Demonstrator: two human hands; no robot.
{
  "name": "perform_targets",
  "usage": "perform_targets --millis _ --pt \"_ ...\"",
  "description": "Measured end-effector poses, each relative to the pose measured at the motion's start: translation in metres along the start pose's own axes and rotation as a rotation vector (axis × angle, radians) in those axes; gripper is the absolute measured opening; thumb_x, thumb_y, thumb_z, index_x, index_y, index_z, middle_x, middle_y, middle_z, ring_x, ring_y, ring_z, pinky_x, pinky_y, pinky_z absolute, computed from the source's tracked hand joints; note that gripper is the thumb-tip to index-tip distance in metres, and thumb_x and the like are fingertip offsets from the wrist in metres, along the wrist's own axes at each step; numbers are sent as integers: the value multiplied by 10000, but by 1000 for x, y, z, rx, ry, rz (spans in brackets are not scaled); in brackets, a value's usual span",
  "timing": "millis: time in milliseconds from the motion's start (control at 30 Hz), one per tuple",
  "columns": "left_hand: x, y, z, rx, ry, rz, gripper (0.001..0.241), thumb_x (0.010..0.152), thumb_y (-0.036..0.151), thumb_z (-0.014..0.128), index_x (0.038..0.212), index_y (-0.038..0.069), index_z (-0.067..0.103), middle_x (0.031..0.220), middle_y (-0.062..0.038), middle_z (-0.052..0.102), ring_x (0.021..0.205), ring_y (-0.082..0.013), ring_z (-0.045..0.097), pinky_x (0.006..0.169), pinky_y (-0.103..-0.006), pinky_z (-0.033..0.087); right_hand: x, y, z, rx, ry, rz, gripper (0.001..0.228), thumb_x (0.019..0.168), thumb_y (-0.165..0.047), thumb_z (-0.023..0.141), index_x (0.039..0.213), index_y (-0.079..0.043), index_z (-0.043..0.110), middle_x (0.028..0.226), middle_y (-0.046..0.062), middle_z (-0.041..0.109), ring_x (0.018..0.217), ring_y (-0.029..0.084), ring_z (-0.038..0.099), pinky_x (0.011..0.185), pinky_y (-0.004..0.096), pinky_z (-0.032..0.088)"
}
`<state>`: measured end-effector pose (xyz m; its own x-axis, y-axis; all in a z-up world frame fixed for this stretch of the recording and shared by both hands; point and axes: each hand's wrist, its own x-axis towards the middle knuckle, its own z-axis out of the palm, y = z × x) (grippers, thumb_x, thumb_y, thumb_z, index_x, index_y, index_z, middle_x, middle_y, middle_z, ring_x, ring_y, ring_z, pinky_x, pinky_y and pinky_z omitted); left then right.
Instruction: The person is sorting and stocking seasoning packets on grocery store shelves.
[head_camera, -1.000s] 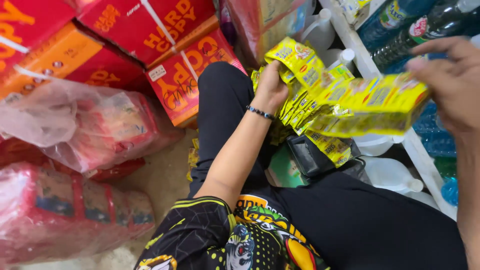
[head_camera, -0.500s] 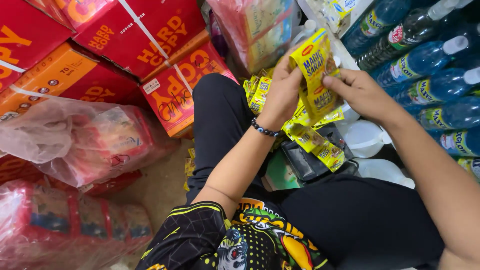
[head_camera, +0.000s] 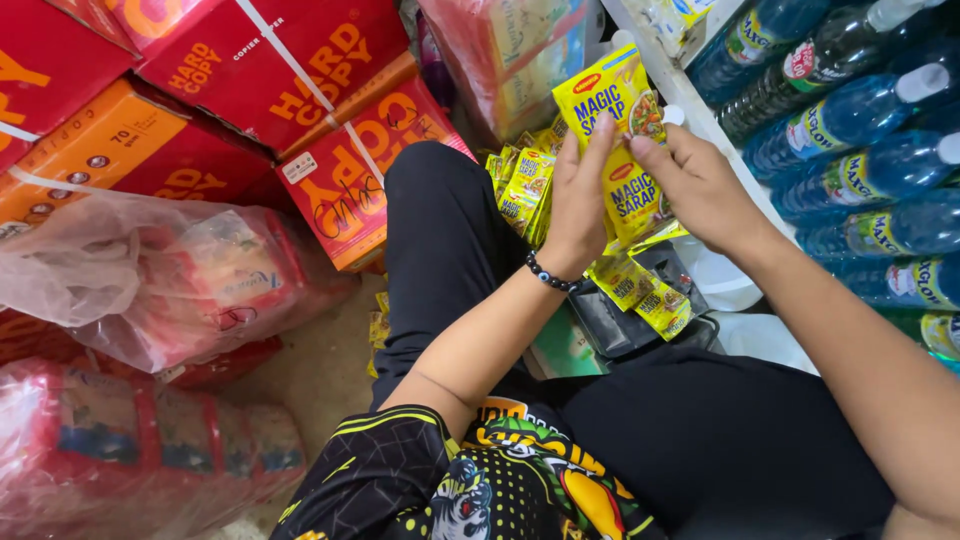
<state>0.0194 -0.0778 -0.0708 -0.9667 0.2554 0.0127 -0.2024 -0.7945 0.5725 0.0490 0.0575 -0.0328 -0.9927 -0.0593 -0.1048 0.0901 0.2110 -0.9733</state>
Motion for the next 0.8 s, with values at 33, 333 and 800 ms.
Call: perform_targets --millis 33,333,800 --pt "0 -2 -2 0 0 -3 358 1113 290 574 1364 36 542 1220 -61 672 1079 -145 656 927 -321 536 0 1 1 1 2 2 319 1122 -308 511 1166 -10 617 1015 -8 682 889 32 606 752 243 522" --pt "23 63 -15 26 4 215 363 1109 338 547 1299 29 560 1161 -159 725 1005 -236 729 858 -388 599 -5 1 -5 -36 -287 159 296 955 -285 658 1141 -62 716 1040 -43 742 953 50 653 879 254 508" --pt "75 149 -143 20 319 582 444 1085 332 449 1326 -36 504 1189 -155 714 1075 -311 717 857 -470 610 -33 -5 -41 -207 -451 520 659 775 -234 797 1371 -53 582 1215 41 733 1106 108 646 932 286 516"
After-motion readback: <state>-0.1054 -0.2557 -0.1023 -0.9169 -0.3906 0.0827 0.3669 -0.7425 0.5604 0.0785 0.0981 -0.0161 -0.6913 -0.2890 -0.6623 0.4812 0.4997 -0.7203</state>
